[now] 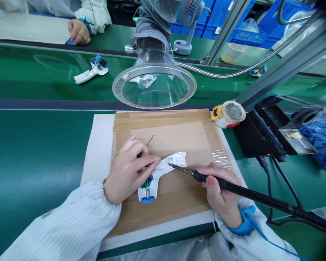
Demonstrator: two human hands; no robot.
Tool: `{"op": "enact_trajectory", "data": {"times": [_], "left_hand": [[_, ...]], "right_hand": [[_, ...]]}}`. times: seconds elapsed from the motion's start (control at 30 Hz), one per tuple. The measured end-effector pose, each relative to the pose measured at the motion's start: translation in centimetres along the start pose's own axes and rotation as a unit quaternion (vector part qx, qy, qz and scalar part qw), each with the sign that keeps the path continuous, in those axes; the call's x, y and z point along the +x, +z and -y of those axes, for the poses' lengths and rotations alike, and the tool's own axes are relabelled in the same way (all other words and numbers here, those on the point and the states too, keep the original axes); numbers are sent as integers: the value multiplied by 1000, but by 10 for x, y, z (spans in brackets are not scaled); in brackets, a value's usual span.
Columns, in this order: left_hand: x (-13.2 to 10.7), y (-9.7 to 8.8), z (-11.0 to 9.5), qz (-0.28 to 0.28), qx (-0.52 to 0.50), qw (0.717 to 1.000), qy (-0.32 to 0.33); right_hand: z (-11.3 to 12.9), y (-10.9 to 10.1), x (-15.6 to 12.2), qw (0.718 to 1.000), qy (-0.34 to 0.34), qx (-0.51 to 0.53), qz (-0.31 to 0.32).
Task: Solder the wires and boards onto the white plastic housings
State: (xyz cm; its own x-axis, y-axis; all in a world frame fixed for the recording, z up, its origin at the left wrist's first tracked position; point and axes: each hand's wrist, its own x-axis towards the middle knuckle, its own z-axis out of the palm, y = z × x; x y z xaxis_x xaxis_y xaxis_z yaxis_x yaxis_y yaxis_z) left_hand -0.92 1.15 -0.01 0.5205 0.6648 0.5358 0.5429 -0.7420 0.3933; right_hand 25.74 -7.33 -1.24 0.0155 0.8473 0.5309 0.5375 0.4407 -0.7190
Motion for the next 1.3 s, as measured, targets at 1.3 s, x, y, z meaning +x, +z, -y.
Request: {"op": "enact_trajectory", "data": {"times": [1.3], "left_hand": [[4, 10, -10, -14, 60, 998, 15]], "right_hand": [[10, 4, 14, 999, -33, -11, -7]]}}
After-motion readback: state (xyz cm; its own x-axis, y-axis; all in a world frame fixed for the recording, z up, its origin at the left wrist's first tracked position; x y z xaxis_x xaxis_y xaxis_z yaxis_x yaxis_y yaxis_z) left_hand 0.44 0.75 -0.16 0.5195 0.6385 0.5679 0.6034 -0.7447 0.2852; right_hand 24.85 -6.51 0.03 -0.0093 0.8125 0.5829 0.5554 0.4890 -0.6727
